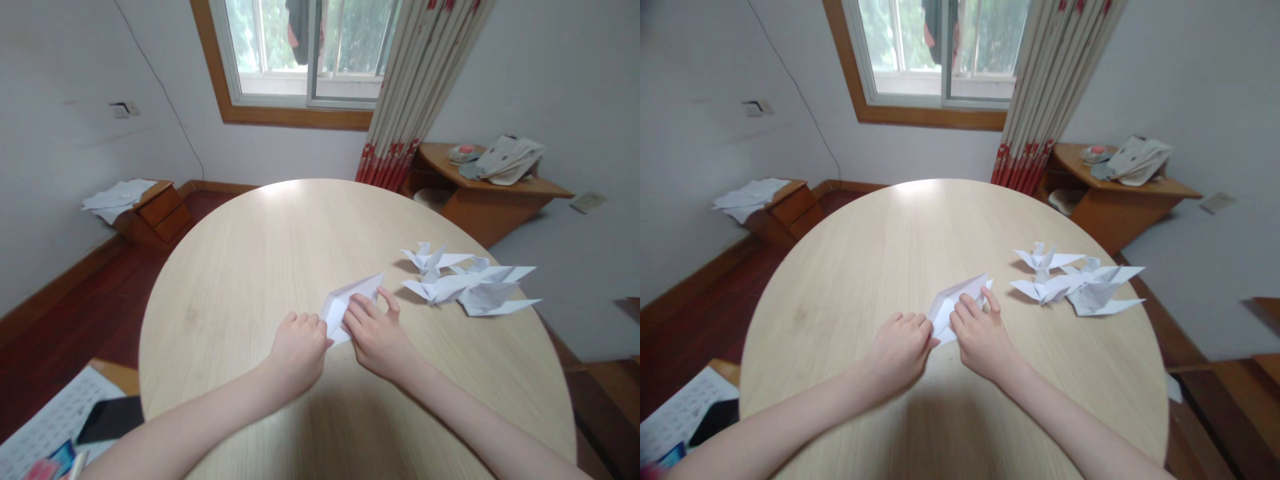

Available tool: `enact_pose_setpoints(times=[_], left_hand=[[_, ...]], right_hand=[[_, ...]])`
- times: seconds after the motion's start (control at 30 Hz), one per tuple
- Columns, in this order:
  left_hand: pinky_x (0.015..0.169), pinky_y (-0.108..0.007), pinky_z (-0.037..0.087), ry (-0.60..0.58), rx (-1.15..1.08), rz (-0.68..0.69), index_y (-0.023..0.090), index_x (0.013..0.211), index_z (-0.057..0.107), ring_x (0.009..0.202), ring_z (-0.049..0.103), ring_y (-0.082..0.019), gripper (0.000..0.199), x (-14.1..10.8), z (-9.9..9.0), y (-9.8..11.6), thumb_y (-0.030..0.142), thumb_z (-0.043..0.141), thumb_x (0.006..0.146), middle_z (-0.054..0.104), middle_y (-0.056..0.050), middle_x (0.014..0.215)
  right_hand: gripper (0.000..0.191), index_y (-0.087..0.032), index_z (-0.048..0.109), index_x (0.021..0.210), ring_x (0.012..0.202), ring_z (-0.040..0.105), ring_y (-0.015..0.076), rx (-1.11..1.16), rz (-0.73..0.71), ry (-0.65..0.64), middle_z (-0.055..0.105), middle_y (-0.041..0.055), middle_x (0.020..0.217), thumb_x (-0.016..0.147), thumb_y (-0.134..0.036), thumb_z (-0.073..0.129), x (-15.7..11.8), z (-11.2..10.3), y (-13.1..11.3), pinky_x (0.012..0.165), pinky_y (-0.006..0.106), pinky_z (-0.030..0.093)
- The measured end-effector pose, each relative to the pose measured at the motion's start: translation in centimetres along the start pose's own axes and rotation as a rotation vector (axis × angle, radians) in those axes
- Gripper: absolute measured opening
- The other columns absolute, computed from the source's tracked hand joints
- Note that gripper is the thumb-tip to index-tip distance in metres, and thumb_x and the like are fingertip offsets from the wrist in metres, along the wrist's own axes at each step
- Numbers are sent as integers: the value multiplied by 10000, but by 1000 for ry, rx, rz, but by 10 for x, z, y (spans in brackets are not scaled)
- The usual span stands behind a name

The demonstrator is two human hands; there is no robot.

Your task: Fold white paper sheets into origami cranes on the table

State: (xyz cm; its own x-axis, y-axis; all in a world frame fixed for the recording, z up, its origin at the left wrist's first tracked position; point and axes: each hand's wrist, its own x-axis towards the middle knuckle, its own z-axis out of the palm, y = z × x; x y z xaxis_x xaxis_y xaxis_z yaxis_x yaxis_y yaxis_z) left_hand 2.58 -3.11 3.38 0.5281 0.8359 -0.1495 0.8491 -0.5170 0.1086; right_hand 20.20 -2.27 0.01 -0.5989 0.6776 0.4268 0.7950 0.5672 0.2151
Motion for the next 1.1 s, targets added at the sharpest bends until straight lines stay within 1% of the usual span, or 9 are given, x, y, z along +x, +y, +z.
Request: enact_pose_setpoints(times=[0.17, 0.33, 0.43, 0.53, 0.67, 0.87, 0.97, 1.03, 1.1], left_hand=[[768, -406, 449, -17, -18, 10, 107, 937, 628, 905, 638, -284, 180, 0, -3, -5, 215, 483, 941, 673, -128, 946], [755, -367, 420, -55, -102, 43, 151, 914, 616, 918, 630, -256, 94, 3, -4, -20, 231, 568, 903, 668, -81, 948], [728, -320, 392, -78, -210, 63, 184, 834, 618, 873, 620, -211, 80, 7, -4, -31, 255, 622, 870, 659, -27, 885], [684, -278, 365, -103, -289, 59, 193, 806, 628, 788, 600, -168, 87, 11, -6, -37, 261, 677, 831, 645, 6, 828], [618, -244, 334, -141, -342, 40, 190, 787, 652, 672, 549, -127, 91, 13, -10, -39, 256, 713, 799, 614, 27, 757], [577, -215, 312, -169, -419, 45, 191, 802, 661, 612, 508, -98, 139, 15, -10, -42, 209, 776, 726, 560, 58, 689], [564, -209, 311, -193, -435, 50, 190, 810, 670, 606, 498, -95, 168, 16, -11, -45, 227, 797, 706, 547, 61, 678], [579, -214, 327, -193, -431, 85, 186, 798, 678, 627, 509, -102, 166, 16, -13, -47, 272, 795, 717, 559, 51, 695], [614, -224, 352, -154, -428, 149, 181, 778, 686, 665, 532, -113, 148, 15, -16, -47, 311, 756, 768, 579, 34, 722]], right_hand=[[108, -170, 610, 768, 1109, 499, 248, -1, -12, -8, 671, 69, 874, 805, -114, 525, 0, 2, -1, 1074, 502, 83], [145, -172, 619, 789, 1115, 491, 248, 5, -13, -22, 670, 62, 870, 756, -73, 518, 0, -1, -1, 1076, 496, 76], [185, -177, 623, 798, 1116, 486, 254, 4, -18, -28, 669, 62, 876, 712, -51, 519, 1, -2, -1, 1074, 496, 70], [202, -182, 622, 791, 1109, 486, 256, 8, -20, -29, 665, 65, 865, 689, -44, 515, 1, -1, -1, 1075, 496, 64], [213, -182, 622, 794, 1113, 481, 254, 11, -18, -21, 669, 70, 869, 684, -40, 509, 1, -1, -1, 1080, 495, 59], [208, -181, 615, 782, 1104, 488, 249, 8, -27, -1, 667, 70, 858, 681, -42, 499, 1, -2, 0, 1082, 494, 63], [206, -182, 618, 781, 1100, 492, 252, 4, -26, -8, 666, 66, 857, 679, -42, 505, 1, -2, 0, 1082, 494, 64], [215, -187, 621, 783, 1103, 494, 255, 1, -26, -9, 667, 63, 860, 679, -38, 506, 1, -2, -1, 1081, 496, 64], [219, -187, 623, 783, 1104, 494, 256, 2, -30, -1, 666, 63, 864, 681, -34, 505, 1, -2, -1, 1081, 499, 66]])
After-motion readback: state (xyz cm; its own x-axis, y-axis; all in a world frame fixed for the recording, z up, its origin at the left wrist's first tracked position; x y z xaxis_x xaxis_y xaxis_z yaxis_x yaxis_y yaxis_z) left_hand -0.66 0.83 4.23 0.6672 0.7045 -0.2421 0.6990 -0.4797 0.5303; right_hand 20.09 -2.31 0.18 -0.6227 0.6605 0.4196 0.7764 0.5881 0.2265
